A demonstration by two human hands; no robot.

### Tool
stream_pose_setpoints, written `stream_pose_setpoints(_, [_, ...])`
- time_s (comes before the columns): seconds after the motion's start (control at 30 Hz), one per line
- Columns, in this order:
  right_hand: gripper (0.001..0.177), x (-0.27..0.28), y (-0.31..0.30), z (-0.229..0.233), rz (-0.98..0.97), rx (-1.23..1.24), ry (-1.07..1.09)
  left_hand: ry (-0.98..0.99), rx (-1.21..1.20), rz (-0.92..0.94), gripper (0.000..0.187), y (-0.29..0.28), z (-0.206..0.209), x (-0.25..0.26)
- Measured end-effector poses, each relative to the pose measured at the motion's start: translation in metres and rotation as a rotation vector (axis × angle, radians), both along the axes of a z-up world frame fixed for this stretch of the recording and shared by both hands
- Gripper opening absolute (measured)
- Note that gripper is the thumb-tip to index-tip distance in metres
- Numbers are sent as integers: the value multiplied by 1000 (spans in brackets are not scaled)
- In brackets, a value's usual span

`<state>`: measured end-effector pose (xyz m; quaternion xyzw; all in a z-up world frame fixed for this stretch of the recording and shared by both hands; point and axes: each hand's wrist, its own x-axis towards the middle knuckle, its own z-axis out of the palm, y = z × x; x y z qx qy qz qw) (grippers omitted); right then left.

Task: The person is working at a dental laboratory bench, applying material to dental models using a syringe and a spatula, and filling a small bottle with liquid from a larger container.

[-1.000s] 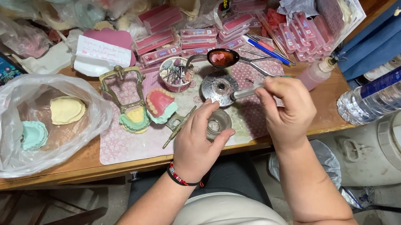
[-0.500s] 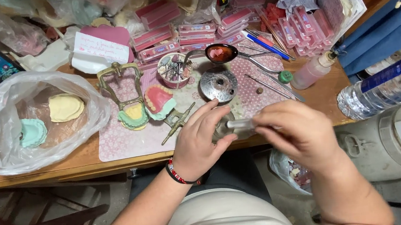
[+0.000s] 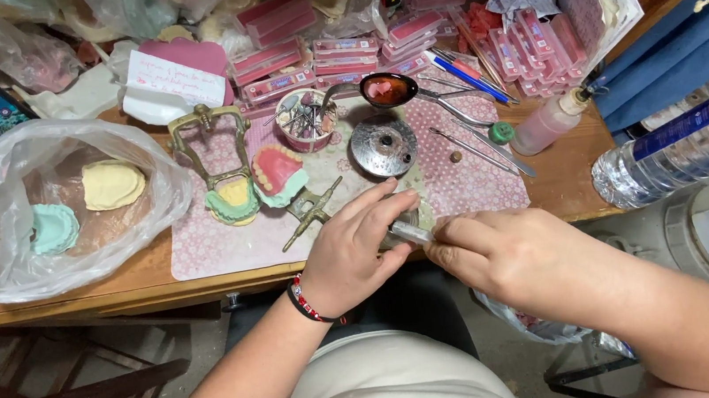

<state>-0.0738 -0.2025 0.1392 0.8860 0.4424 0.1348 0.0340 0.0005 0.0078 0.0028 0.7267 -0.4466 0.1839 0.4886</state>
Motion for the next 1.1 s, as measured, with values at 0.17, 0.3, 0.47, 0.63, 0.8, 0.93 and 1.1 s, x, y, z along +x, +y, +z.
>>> stream_pose_setpoints(0.17, [15, 0, 1, 4, 16, -109, -33, 1, 15, -15, 57, 1, 1, -1])
stream_pose_setpoints(0.3, [16, 2, -1, 5, 13, -114, 26, -4, 23, -32, 60, 1, 0, 0])
stream_pose_setpoints(0.47, [20, 2, -1, 11, 9, -128, 74, 0, 23, -56, 61, 1, -2, 1])
stream_pose_setpoints(0.63, [24, 0, -4, 9, 9, -169, 85, 9, 11, -67, 61, 2, 0, 1])
stream_pose_setpoints(0.8, [23, 2, 1, 18, -67, -2, 222, 25, 19, -60, 62, 2, 3, -1])
stream_pose_setpoints(0.93, [9, 13, 2, -6, -177, 414, 333, 35, 37, -33, 65, 3, 3, 0])
stream_pose_setpoints(1.1, [16, 18, -28, -24, -343, 997, 385, 112, 17, 56, 73, 1, 9, -2])
